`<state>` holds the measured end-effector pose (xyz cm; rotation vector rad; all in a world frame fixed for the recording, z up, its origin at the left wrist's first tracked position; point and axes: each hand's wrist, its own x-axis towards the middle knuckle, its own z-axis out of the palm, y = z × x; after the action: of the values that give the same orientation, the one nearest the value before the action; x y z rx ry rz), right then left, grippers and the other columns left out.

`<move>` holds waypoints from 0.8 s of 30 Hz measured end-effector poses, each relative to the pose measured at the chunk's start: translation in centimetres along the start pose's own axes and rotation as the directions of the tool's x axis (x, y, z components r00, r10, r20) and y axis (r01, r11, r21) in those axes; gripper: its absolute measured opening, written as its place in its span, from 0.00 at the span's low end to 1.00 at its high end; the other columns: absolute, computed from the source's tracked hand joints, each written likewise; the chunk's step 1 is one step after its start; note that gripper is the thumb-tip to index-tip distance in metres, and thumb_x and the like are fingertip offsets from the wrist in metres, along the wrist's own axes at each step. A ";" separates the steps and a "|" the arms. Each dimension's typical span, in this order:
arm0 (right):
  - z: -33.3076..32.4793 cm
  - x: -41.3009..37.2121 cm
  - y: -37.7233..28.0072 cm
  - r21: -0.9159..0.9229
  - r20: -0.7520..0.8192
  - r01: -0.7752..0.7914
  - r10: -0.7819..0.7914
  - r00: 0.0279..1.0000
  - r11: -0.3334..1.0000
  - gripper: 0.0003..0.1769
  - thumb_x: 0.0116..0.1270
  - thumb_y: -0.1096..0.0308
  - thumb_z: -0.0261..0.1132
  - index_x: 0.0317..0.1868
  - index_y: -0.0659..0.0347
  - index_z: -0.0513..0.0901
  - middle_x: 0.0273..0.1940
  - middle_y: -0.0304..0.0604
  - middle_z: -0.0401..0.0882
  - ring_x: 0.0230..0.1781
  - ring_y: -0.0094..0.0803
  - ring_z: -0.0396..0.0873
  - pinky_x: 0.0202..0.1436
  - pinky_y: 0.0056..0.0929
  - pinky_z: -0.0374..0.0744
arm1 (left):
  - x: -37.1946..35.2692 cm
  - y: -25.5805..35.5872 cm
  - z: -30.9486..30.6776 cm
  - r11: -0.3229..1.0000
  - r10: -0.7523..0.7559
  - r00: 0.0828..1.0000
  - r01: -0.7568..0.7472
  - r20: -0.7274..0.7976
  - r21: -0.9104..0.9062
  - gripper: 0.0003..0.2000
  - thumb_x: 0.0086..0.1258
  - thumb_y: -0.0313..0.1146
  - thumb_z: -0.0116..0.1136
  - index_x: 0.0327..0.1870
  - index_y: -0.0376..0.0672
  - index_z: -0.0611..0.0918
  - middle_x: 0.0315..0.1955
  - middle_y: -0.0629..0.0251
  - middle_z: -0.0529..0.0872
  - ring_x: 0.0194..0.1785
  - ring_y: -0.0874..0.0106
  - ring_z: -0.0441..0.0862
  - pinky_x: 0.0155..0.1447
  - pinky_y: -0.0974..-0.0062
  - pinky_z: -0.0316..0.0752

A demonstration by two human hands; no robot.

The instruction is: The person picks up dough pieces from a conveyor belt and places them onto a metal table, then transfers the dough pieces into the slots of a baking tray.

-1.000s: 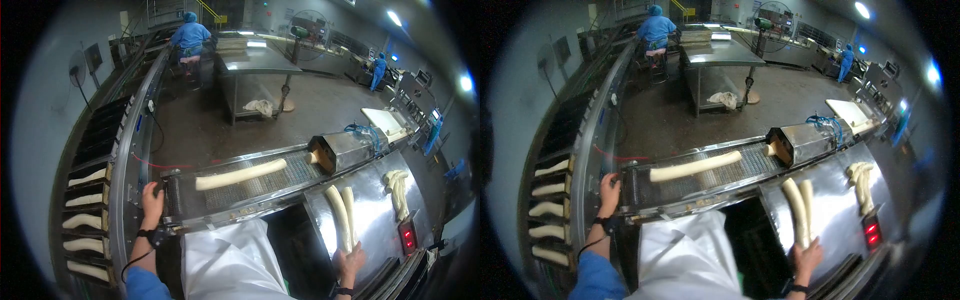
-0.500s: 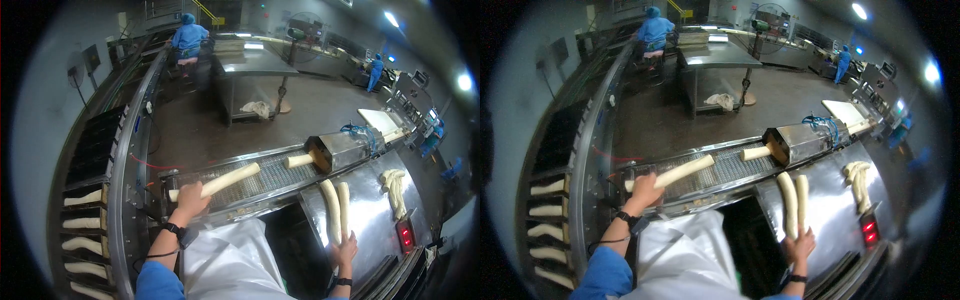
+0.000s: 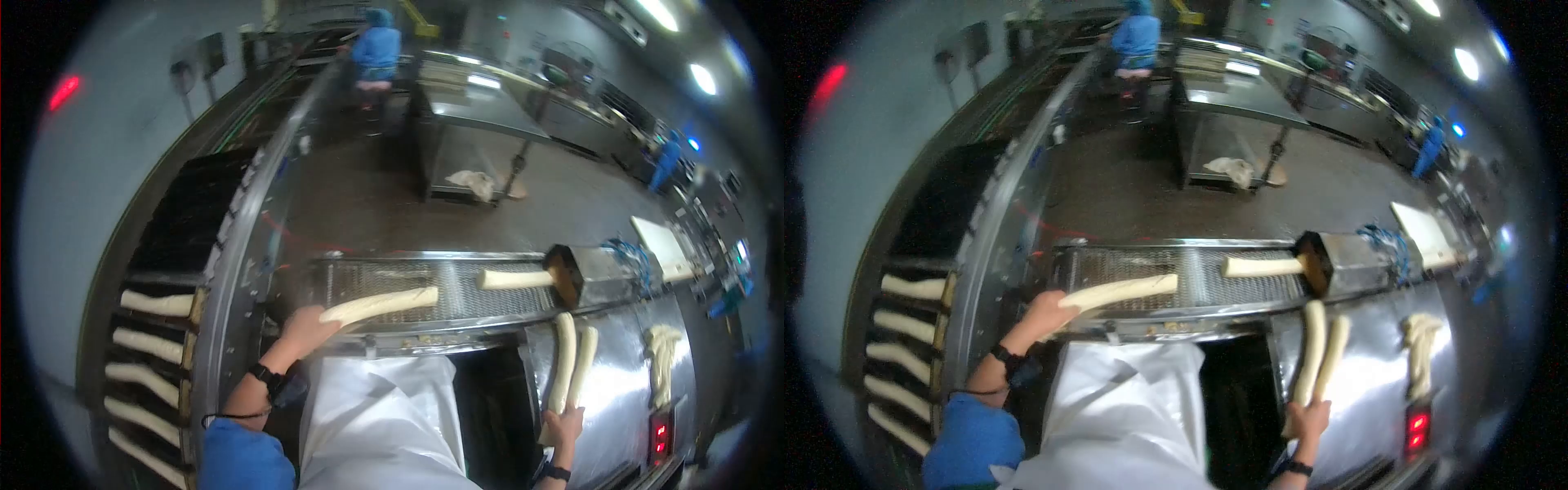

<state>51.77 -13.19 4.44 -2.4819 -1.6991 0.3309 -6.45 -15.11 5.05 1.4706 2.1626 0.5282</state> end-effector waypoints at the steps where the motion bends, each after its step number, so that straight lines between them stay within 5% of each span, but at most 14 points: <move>1: 0.3 -0.1 0.0 -0.001 -0.053 -0.005 0.005 0.999 1.000 0.38 0.43 0.55 0.74 0.57 0.60 0.79 0.45 0.55 0.73 0.44 0.51 0.78 0.51 0.45 0.78 | -0.3 -1.1 -0.2 0.891 -0.075 0.991 0.117 0.113 -0.439 0.19 0.62 0.44 0.62 0.42 0.35 0.83 0.39 0.54 0.87 0.40 0.61 0.85 0.44 0.68 0.77; 2: 0.6 -0.2 -0.1 0.000 -0.102 -0.008 0.008 0.995 1.000 0.37 0.43 0.56 0.74 0.56 0.61 0.79 0.45 0.55 0.73 0.44 0.51 0.78 0.50 0.44 0.78 | -0.5 -2.3 -0.3 0.585 -0.088 0.971 0.231 0.222 -0.777 0.18 0.64 0.44 0.61 0.42 0.35 0.83 0.39 0.57 0.87 0.38 0.65 0.85 0.42 0.71 0.78; 4: 0.5 -0.4 -0.6 0.019 -0.089 0.014 -0.012 0.996 1.000 0.37 0.43 0.57 0.73 0.56 0.64 0.78 0.44 0.54 0.73 0.43 0.52 0.78 0.50 0.45 0.78 | -1.0 -1.7 -2.3 0.059 -0.102 0.987 0.134 0.128 -0.989 0.14 0.70 0.43 0.57 0.46 0.42 0.83 0.29 0.66 0.84 0.26 0.74 0.79 0.32 0.75 0.75; 6: 1.1 -0.4 -0.3 0.045 -0.088 0.013 -0.010 0.996 0.999 0.37 0.43 0.58 0.73 0.55 0.67 0.78 0.42 0.54 0.74 0.43 0.52 0.78 0.49 0.45 0.78 | -1.7 0.9 -6.4 -0.158 -0.267 0.962 -0.109 -0.064 -0.981 0.14 0.71 0.43 0.56 0.45 0.41 0.80 0.25 0.66 0.82 0.22 0.74 0.77 0.25 0.76 0.75; 7: 1.6 0.0 0.4 0.060 -0.116 0.028 -0.021 0.993 0.998 0.36 0.45 0.58 0.72 0.54 0.69 0.77 0.41 0.52 0.75 0.42 0.48 0.78 0.47 0.42 0.78 | -2.3 1.6 -8.5 -0.205 -0.228 0.957 -0.226 -0.178 -0.952 0.15 0.71 0.41 0.56 0.48 0.39 0.80 0.32 0.64 0.84 0.31 0.74 0.81 0.34 0.75 0.78; 9: 2.7 0.9 1.5 0.083 -0.143 0.070 -0.058 0.988 0.994 0.35 0.47 0.58 0.71 0.54 0.71 0.76 0.40 0.49 0.75 0.40 0.43 0.78 0.45 0.40 0.77 | -4.0 4.1 -11.5 0.020 -0.344 0.737 -0.614 -0.582 -0.789 0.18 0.71 0.39 0.56 0.55 0.35 0.78 0.44 0.61 0.84 0.44 0.73 0.82 0.48 0.74 0.77; 10: 3.1 1.3 2.4 0.004 -0.078 0.053 -0.052 0.996 0.999 0.36 0.52 0.48 0.67 0.55 0.69 0.78 0.39 0.56 0.79 0.40 0.50 0.80 0.45 0.43 0.78 | -4.7 3.6 -12.2 0.033 -0.356 0.720 -0.628 -0.596 -0.778 0.18 0.71 0.39 0.56 0.55 0.35 0.78 0.44 0.61 0.84 0.44 0.73 0.82 0.48 0.74 0.77; 12: 2.6 1.1 1.5 -0.077 -0.010 0.052 -0.053 0.999 0.996 0.40 0.57 0.38 0.63 0.56 0.67 0.79 0.38 0.63 0.83 0.41 0.57 0.82 0.44 0.47 0.78 | -6.0 2.6 -13.2 0.329 -0.258 0.469 -0.779 -0.845 -0.533 0.20 0.72 0.36 0.55 0.60 0.33 0.74 0.52 0.58 0.81 0.52 0.72 0.79 0.57 0.73 0.73; 15: 2.3 0.3 -0.4 -0.030 -0.032 0.018 -0.019 0.999 0.999 0.36 0.57 0.40 0.63 0.46 0.71 0.83 0.38 0.62 0.83 0.41 0.55 0.83 0.43 0.45 0.79 | -6.5 -0.2 -14.6 0.386 -0.460 0.287 -0.787 -0.840 -0.481 0.19 0.73 0.35 0.53 0.59 0.33 0.73 0.48 0.59 0.81 0.50 0.73 0.78 0.57 0.73 0.71; 18: 3.1 1.4 -0.7 -0.063 0.038 0.079 -0.077 0.996 0.995 0.40 0.57 0.40 0.64 0.52 0.73 0.79 0.42 0.62 0.83 0.43 0.56 0.82 0.44 0.45 0.79 | -8.1 -6.5 -14.8 0.263 -0.639 0.387 -0.703 -0.665 -0.661 0.13 0.72 0.34 0.54 0.52 0.37 0.76 0.46 0.64 0.78 0.52 0.74 0.74 0.57 0.73 0.68; 21: 2.7 1.9 -7.1 0.570 0.145 0.133 -0.259 0.955 0.811 0.38 0.58 0.47 0.64 0.61 0.67 0.73 0.54 0.56 0.75 0.53 0.44 0.76 0.54 0.36 0.73 | -9.8 -13.2 -13.4 0.323 -0.701 0.417 -0.537 -0.578 -0.779 0.26 0.68 0.30 0.54 0.67 0.35 0.66 0.61 0.56 0.73 0.63 0.67 0.70 0.66 0.71 0.65; 22: 1.7 1.7 -9.4 0.726 0.153 0.118 -0.326 0.933 0.678 0.38 0.59 0.49 0.65 0.64 0.65 0.71 0.58 0.53 0.72 0.56 0.40 0.73 0.57 0.33 0.71 | -10.8 -15.5 -13.0 0.349 -0.730 0.396 -0.485 -0.557 -0.802 0.36 0.65 0.32 0.57 0.74 0.37 0.58 0.69 0.52 0.63 0.72 0.63 0.61 0.71 0.68 0.58; 23: 0.8 1.6 -11.6 0.854 0.151 0.080 -0.393 0.907 0.514 0.39 0.59 0.51 0.65 0.67 0.63 0.69 0.62 0.51 0.70 0.59 0.36 0.71 0.60 0.30 0.69 | -11.4 -14.2 -13.4 0.339 -0.742 0.394 -0.478 -0.543 -0.810 0.36 0.65 0.32 0.57 0.74 0.37 0.58 0.69 0.52 0.63 0.72 0.63 0.61 0.71 0.68 0.58; 24: -0.6 1.7 -14.2 0.772 0.150 0.170 -0.435 0.888 0.612 0.39 0.62 0.49 0.62 0.67 0.66 0.69 0.60 0.43 0.70 0.56 0.29 0.70 0.58 0.26 0.68 | -12.1 -12.4 -13.8 0.328 -0.787 0.362 -0.441 -0.500 -0.835 0.39 0.64 0.32 0.59 0.75 0.39 0.54 0.71 0.51 0.59 0.74 0.62 0.56 0.72 0.67 0.56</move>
<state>39.70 -6.39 7.92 -1.5467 -1.5859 1.1821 -19.91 -31.50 11.41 -0.0791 1.7552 2.5079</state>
